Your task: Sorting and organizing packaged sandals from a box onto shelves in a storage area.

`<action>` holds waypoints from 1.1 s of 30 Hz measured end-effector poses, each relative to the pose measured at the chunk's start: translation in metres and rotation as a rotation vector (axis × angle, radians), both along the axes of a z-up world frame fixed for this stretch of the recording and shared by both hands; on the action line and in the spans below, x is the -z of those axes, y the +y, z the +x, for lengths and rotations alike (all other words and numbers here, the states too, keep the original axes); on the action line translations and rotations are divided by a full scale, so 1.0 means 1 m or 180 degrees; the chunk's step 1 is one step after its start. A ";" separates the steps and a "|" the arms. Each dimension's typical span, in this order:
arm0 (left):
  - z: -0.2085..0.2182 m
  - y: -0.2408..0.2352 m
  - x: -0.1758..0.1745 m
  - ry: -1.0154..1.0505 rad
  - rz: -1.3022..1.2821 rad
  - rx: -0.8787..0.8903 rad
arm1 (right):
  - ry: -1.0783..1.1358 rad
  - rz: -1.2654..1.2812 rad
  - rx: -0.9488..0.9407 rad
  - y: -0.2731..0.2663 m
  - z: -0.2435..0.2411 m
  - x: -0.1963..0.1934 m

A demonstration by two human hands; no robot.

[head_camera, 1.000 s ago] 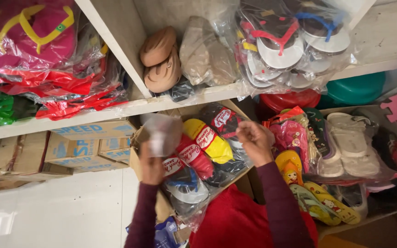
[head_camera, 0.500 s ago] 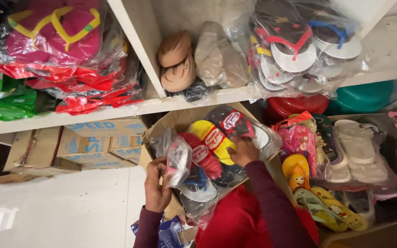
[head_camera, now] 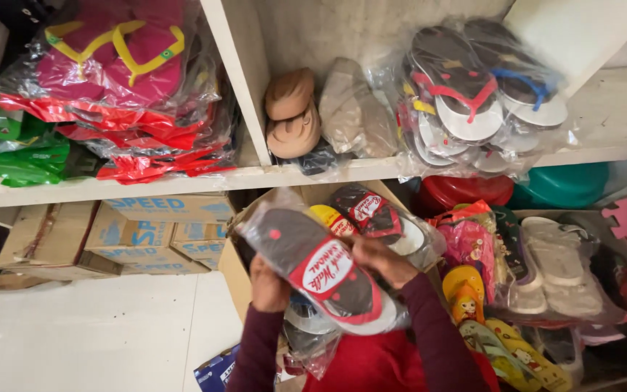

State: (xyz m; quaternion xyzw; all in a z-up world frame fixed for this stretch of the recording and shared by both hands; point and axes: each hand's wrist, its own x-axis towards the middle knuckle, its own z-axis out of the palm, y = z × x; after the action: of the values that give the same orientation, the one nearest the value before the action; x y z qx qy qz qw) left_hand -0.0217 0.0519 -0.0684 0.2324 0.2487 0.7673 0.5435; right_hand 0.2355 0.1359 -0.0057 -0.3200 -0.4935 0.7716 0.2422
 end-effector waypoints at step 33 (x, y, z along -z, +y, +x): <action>0.084 0.016 -0.037 0.1081 -0.0177 0.1675 | 0.0881 0.0197 0.1620 0.000 -0.002 0.001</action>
State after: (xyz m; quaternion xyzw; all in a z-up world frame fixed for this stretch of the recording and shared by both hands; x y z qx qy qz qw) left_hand 0.0619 0.0678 -0.0317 0.3987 0.2880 0.5434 0.6803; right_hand 0.2333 0.1361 -0.0067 -0.3176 -0.3830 0.7069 0.5027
